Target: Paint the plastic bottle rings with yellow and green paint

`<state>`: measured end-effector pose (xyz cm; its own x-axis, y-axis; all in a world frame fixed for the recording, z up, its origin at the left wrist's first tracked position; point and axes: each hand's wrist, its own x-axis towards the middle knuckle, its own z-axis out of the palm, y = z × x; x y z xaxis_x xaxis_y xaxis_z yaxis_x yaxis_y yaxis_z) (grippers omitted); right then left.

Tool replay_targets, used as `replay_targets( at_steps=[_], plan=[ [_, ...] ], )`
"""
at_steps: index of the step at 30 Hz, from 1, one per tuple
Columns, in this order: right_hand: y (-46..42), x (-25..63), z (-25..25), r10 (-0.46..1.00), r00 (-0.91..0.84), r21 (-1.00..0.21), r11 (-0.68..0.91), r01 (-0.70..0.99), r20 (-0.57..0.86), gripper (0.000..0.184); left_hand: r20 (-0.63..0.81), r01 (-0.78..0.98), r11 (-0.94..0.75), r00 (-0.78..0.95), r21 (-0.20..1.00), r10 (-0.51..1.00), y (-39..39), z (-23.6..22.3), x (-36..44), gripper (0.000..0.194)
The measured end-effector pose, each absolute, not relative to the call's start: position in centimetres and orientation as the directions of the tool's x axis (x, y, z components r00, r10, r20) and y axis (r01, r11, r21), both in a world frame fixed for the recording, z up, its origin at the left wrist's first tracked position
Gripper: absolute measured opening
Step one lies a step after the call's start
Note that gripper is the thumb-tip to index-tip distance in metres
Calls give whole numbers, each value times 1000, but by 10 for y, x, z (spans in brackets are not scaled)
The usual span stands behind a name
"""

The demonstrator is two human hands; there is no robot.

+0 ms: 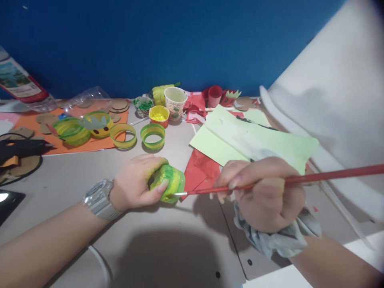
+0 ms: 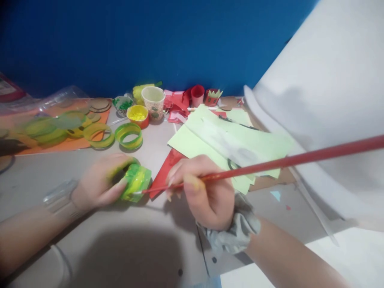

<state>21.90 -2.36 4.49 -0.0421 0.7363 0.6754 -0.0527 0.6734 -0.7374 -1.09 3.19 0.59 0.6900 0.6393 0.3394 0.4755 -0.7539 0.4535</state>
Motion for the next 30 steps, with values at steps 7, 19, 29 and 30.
replay_targets(
  at_steps=[7, 19, 29, 30],
  plan=[
    [-22, 219, 53, 805, 153, -804, 589, -81, 574, 27, 329, 446, -765, 715, 465, 617, 34, 6, -13, 34],
    [1, 232, 46, 910, 126, -900, 412, -144, 396, 29, 378, 260, -834, 798, 487, 470, 33, 8, -14, 28],
    [10, 233, 39, 943, 116, -927, 329, -182, 312, 30, 407, 201, -867, 819, 456, 404, 33, 6, -13, 37],
    [9, 232, 39, 949, 84, -929, 314, -195, 304, 30, 405, 200, -868, 821, 455, 402, 34, 6, -13, 37]
  ],
)
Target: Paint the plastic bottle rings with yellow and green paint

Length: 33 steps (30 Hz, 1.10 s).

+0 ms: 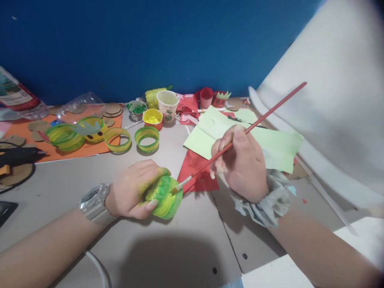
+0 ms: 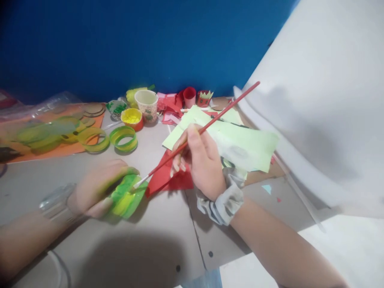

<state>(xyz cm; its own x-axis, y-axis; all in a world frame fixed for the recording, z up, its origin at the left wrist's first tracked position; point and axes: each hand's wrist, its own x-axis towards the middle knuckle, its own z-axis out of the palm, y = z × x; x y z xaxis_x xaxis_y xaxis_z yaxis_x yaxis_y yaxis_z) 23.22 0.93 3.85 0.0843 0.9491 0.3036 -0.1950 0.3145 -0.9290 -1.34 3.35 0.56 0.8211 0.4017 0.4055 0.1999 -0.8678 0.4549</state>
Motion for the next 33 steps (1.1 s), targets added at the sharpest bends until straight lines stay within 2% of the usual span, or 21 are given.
replay_targets(
  at_steps=[6, 12, 17, 22, 25, 31, 33],
  plan=[
    [11, 236, 37, 916, 184, -916, 382, -120, 357, 28, 397, 174, -869, 836, 463, 379, 34, 4, -15, 38],
    [3, 232, 40, 941, 38, -925, 339, -171, 337, 28, 418, 132, -858, 830, 496, 369, 33, 1, -15, 35],
    [10, 238, 38, 893, 186, -897, 432, -90, 411, 28, 448, 94, -851, 818, 517, 362, 33, 2, -16, 36],
    [3, 231, 46, 942, 66, -910, 334, -247, 328, 30, 442, 93, -845, 819, 527, 366, 33, 3, -15, 35],
    [-5, 226, 47, 956, 7, -923, 285, -260, 294, 30, 438, 112, -844, 814, 524, 380, 33, 2, -15, 35],
    [-4, 230, 48, 917, 135, -896, 396, -203, 374, 28, 403, 143, -840, 827, 524, 393, 33, 3, -15, 32],
    [-7, 228, 50, 919, 118, -893, 393, -221, 375, 27, 387, 152, -837, 833, 526, 394, 34, 3, -15, 33]
  ],
)
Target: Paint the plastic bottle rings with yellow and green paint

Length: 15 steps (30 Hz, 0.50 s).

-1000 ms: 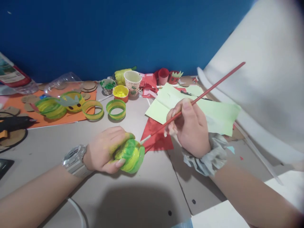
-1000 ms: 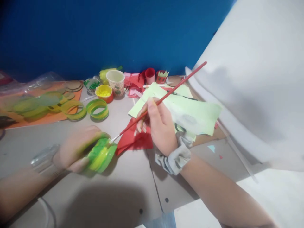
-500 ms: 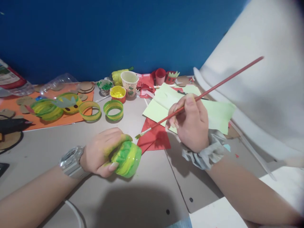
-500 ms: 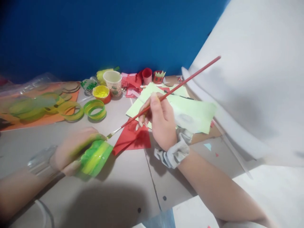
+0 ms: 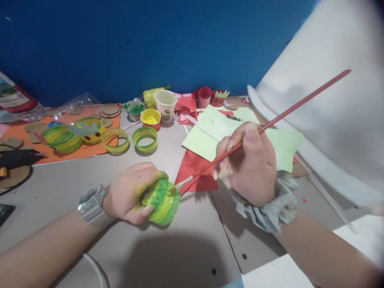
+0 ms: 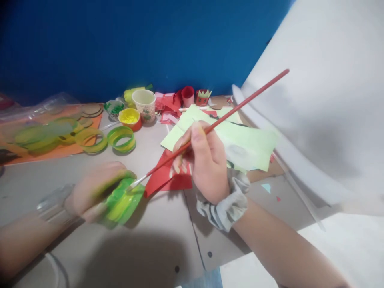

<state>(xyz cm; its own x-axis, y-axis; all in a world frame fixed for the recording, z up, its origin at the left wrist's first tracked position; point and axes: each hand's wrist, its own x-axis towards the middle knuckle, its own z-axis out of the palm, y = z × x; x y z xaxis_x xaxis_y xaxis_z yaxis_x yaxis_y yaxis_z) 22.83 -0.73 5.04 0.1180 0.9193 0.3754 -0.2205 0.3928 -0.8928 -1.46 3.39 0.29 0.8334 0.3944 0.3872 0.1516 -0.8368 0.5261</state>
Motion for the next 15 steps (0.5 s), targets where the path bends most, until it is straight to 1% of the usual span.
replay_targets(
  at_steps=[4, 6, 8, 11, 15],
  plan=[
    [-15, 223, 51, 943, -19, -915, 316, -251, 331, 26, 374, 168, -830, 833, 532, 408, 34, 4, -13, 35],
    [-12, 225, 49, 943, 4, -918, 325, -228, 333, 26, 382, 172, -841, 831, 514, 403, 34, 6, -12, 34],
    [-7, 228, 48, 933, 74, -912, 361, -196, 353, 26, 394, 171, -850, 828, 499, 398, 34, 7, -11, 34],
    [-3, 232, 49, 917, 129, -902, 395, -176, 376, 28, 406, 153, -851, 827, 502, 388, 35, 7, -11, 35],
    [-8, 228, 49, 930, 18, -909, 362, -205, 366, 26, 399, 151, -844, 829, 514, 391, 35, 5, -12, 34]
  ],
)
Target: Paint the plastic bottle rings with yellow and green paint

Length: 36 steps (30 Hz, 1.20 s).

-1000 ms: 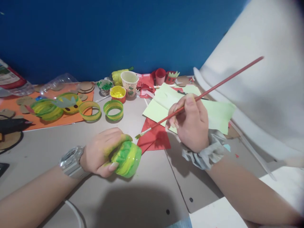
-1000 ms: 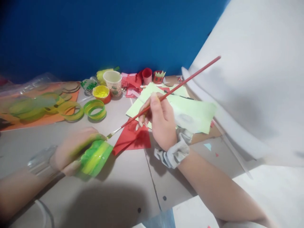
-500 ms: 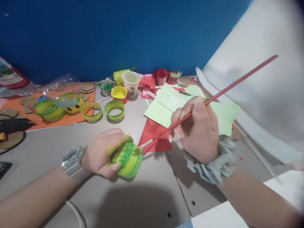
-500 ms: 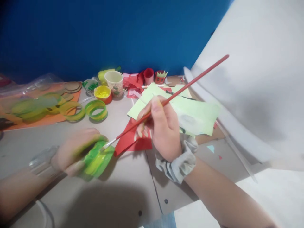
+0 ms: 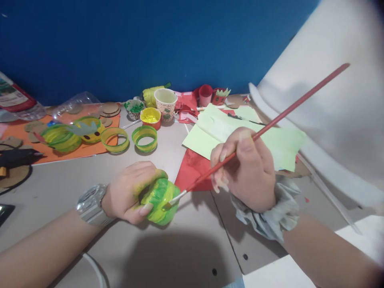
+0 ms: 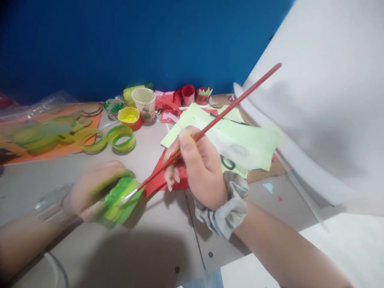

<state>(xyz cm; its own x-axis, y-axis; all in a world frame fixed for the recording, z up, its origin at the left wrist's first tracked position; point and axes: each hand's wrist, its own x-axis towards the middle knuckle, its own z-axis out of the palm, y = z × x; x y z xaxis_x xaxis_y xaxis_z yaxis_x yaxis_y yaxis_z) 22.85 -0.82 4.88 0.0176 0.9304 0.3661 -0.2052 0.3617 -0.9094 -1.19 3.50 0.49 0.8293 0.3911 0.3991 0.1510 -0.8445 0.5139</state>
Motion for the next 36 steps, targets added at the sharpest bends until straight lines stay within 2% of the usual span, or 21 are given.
replay_targets(
  at_steps=[3, 8, 13, 19, 24, 30, 36],
  plan=[
    [-5, 230, 46, 934, 32, -917, 357, -179, 357, 27, 407, 134, -840, 827, 527, 387, 34, 5, -12, 37],
    [6, 236, 45, 928, 123, -913, 370, -171, 352, 30, 457, 89, -820, 794, 566, 401, 34, 6, -11, 58],
    [1, 231, 43, 953, 15, -923, 296, -245, 301, 29, 425, 94, -820, 818, 565, 387, 34, 5, -11, 41],
    [6, 236, 43, 935, 135, -917, 349, -193, 328, 28, 465, 69, -828, 800, 556, 380, 33, 4, -12, 42],
    [-2, 230, 45, 960, 22, -937, 277, -214, 279, 28, 430, 102, -821, 812, 562, 395, 33, 9, -11, 33],
    [9, 235, 39, 943, 147, -933, 320, -163, 297, 31, 443, 98, -832, 809, 547, 386, 33, 6, -12, 42],
    [4, 230, 40, 973, 32, -945, 231, -233, 230, 30, 443, 93, -825, 807, 558, 391, 31, 3, -12, 42]
  ],
)
